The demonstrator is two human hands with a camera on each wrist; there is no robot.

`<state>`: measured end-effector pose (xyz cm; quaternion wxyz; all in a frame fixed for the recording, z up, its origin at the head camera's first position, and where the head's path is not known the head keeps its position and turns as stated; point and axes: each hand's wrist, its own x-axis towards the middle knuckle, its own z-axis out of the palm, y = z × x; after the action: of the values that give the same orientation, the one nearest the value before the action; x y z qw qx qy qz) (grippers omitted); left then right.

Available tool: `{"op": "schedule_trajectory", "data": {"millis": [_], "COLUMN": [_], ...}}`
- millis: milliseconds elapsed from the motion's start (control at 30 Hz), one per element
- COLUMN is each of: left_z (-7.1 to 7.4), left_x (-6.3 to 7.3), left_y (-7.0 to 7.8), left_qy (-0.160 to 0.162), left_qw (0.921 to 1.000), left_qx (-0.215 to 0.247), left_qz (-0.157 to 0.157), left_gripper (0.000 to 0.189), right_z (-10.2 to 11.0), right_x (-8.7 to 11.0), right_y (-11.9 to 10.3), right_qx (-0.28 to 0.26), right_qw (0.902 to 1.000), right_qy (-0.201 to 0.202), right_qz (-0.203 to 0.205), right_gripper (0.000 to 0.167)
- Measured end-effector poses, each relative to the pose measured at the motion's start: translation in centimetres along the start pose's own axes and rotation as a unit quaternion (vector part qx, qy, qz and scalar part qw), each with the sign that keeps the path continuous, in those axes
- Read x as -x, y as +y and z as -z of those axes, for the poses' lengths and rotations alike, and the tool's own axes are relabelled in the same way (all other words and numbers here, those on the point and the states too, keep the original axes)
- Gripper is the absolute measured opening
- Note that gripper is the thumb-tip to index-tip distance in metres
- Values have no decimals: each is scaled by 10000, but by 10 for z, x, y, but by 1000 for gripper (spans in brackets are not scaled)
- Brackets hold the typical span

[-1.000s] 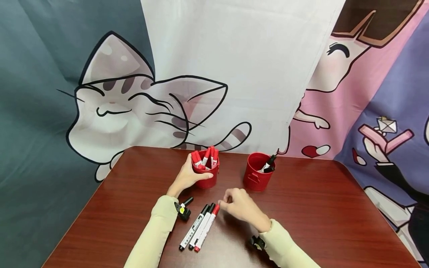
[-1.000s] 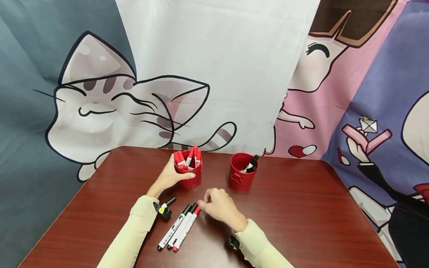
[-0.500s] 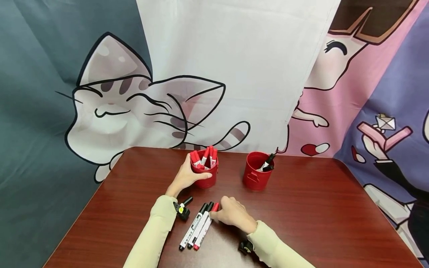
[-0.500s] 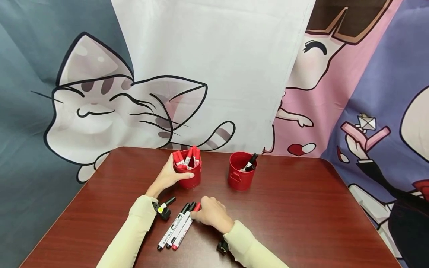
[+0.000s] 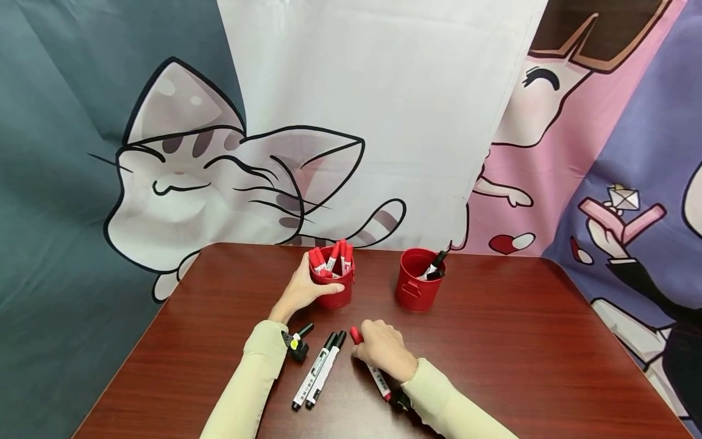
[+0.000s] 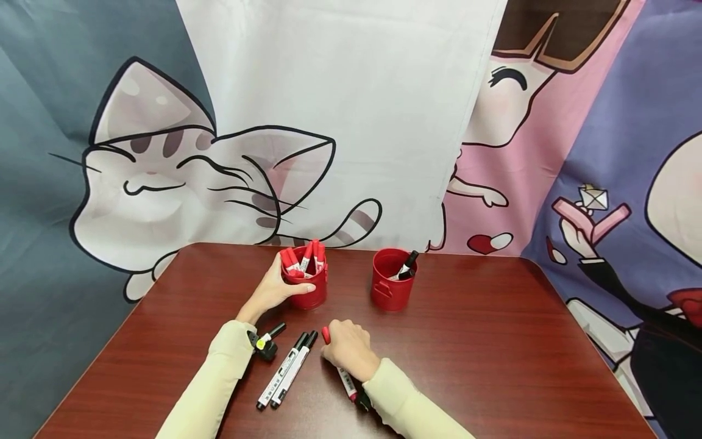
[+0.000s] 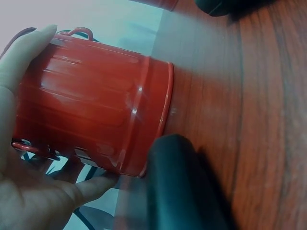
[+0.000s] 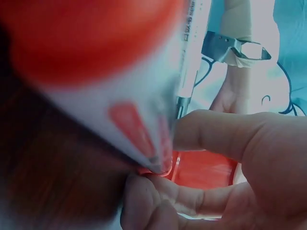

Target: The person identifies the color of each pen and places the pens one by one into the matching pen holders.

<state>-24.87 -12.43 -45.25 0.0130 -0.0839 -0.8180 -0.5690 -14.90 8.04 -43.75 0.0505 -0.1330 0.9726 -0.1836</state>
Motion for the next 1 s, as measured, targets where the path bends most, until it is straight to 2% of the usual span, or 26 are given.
{"op": "schedule_trajectory", "data": {"millis": [200,333,500,567,633,733,800,900,1000], "left_z": [2,1,1,2,2,3,1,1,3], "left_x": [1,1,0,4,4,5,1,0,-1], "left_y": [0,1,0,8,8,9,2,1,0], "left_qy": [6,-34,9,-36,-11,11,102,120,113], "left_qw": [10000,10000,10000,10000,10000,10000,9999,9998,9996], "left_qx": [-29,-41,-24,20,4,-9,-62,-115,-218], "left_qz": [13,-21,-38,-18,-2,30,-6,-53,-125], "left_gripper": [91,91,91,90,90,90,92,93,93], "right_z": [5,8,13,16,18,20,23,27,33], "right_x": [-2,-3,-6,-7,-8,-9,-10,-12,-17], "right_y": [2,5,11,13,15,15,15,14,12], "right_qx": [-199,-508,-1235,-1590,-1974,-2650,-3042,-3428,-3472], "right_qw": [9993,9981,9921,9859,9769,9572,9435,9267,9200], "right_qy": [-241,-208,167,334,505,731,824,960,1189], "right_qz": [-187,-271,143,411,643,903,1023,1205,1378], "right_gripper": [27,26,13,10,10,10,12,16,19]}}
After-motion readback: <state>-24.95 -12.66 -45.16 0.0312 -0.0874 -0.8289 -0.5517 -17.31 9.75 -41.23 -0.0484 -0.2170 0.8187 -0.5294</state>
